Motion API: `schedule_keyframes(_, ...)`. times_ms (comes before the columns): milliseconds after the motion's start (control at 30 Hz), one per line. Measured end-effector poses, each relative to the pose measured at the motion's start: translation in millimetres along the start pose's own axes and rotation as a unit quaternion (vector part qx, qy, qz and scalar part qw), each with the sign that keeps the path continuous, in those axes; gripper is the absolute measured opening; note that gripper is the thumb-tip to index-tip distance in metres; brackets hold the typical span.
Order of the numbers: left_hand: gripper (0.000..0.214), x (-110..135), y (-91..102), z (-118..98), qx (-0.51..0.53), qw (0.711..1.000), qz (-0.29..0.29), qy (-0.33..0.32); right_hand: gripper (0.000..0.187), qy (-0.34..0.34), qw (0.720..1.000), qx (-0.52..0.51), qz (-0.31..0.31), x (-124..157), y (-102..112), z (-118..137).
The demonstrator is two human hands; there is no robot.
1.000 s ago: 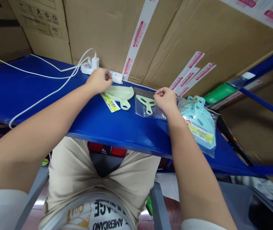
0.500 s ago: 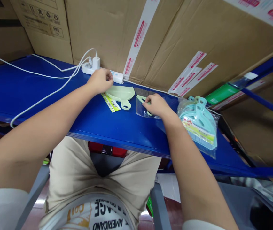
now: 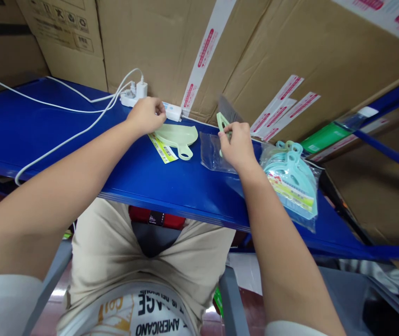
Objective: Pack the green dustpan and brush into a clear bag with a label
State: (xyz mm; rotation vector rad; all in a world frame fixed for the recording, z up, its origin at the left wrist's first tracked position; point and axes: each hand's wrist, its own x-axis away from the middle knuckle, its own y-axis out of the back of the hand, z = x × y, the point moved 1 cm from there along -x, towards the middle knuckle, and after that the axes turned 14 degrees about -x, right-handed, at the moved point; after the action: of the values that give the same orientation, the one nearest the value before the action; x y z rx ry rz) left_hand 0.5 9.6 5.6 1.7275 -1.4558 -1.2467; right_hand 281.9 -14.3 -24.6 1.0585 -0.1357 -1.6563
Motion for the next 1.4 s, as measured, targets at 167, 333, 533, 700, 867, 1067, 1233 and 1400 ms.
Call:
schedule_keyframes(167,0.023,-3,6.5,11,-0.015,0.999,0.002,0.036,0.009,0.08,0.996,-0.012,0.03,8,-6,18)
schedule_keyframes(333,0.024,-9,3.1,23,-0.019,0.999,0.012,0.04,0.016,0.137,0.984,-0.029,0.109,17,-23,45)
schedule_keyframes(533,0.031,-19,-7.1,32,0.02,0.995,0.035,0.088,0.013,0.125,0.98,-0.032,0.148,16,-42,55)
schedule_keyframes(700,0.034,-18,-4.7,33,0.031,0.992,0.062,0.109,0.007,0.117,0.976,-0.028,0.179,9,-46,59)
schedule_keyframes(867,0.036,-20,-7.1,33,0.051,0.991,0.054,0.108,0.005,0.105,0.977,-0.024,0.182,-2,-52,68)
schedule_keyframes(1067,0.032,-19,-6.8,32,0.048,0.991,0.053,0.112,0.009,0.071,0.978,-0.016,0.195,-5,-71,74)
schedule_keyframes(1233,0.032,-18,-7.6,30,0.028,0.992,0.062,0.102,0.016,0.048,0.979,0.015,0.2,0,-73,79)
schedule_keyframes(1400,0.021,-16,-8.7,26,-0.022,0.997,0.049,0.056,0.017,0.04,0.979,0.012,0.199,3,-69,86)
